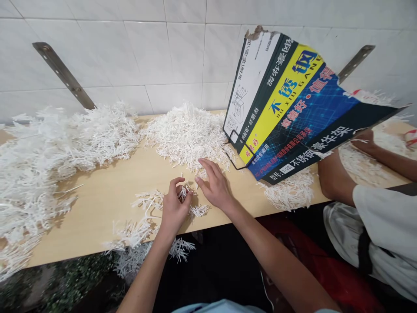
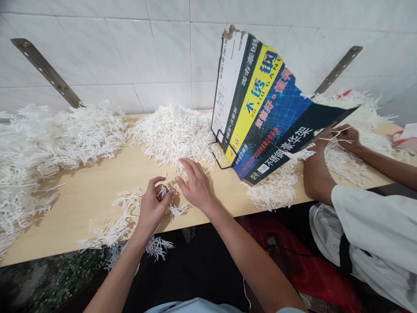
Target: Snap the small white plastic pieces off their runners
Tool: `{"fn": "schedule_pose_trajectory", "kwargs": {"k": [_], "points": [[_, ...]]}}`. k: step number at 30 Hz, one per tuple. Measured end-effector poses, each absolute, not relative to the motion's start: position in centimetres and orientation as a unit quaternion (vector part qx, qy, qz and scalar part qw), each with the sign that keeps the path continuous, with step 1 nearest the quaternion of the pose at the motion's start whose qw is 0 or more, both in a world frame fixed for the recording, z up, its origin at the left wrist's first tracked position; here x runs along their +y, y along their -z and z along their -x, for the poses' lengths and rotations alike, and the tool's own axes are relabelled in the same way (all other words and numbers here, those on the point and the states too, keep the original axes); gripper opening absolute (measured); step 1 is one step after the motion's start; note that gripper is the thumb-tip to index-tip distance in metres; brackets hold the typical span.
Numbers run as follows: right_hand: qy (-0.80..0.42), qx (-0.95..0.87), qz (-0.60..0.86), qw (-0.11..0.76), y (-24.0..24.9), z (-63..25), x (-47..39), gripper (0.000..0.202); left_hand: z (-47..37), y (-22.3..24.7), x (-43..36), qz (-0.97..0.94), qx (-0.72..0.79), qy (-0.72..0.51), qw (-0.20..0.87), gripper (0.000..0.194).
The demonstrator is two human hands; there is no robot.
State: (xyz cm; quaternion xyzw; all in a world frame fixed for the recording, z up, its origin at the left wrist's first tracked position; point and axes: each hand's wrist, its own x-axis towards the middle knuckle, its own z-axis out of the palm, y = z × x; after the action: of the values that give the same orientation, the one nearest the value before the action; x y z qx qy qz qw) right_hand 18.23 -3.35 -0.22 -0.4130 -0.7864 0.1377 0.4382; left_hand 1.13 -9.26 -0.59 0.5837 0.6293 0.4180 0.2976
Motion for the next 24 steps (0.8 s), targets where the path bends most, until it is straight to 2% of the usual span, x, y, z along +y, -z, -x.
{"fn": "schedule_pose_trajectory", "kwargs": {"k": [2,5,9,13,15,18,22,24], "points": [[-0.143,-0.838,0.328,0.412,0.1,-18.2,-3.7,0.053,-1.2,0.7,-9.2,-0.603,0.622,-0.407,0.291,0.041],[-0.16,-0.875,0.246,0.385,0.2,-18.3,-3.9,0.043,-1.2,0.8,-9.1,-0.621,0.611,-0.392,0.296,0.041],[-0.167,-0.871,0.248,0.391,0.3,-18.4,-3.9,0.025,-1.2,0.7,-9.3,-0.63,0.595,-0.379,0.325,0.05],[-0.179,-0.878,0.25,0.368,0.4,-18.4,-3.9,0.019,-1.3,0.6,-9.3,-0.642,0.58,-0.368,0.341,0.062],[-0.18,-0.865,0.268,0.385,0.6,-18.4,-3.9,0.011,-1.4,0.7,-9.3,-0.641,0.583,-0.367,0.339,0.061],[-0.18,-0.817,0.321,0.445,1.0,-18.4,-3.9,0.014,-1.4,0.6,-9.2,-0.622,0.6,-0.388,0.319,0.053],[-0.182,-0.773,0.37,0.482,1.5,-18.5,-3.9,0.019,-1.3,0.5,-9.1,-0.63,0.603,-0.384,0.303,0.022],[-0.19,-0.739,0.409,0.5,1.9,-18.7,-3.6,0.022,-1.2,0.6,-9.1,-0.651,0.59,-0.373,0.299,0.03]]}}
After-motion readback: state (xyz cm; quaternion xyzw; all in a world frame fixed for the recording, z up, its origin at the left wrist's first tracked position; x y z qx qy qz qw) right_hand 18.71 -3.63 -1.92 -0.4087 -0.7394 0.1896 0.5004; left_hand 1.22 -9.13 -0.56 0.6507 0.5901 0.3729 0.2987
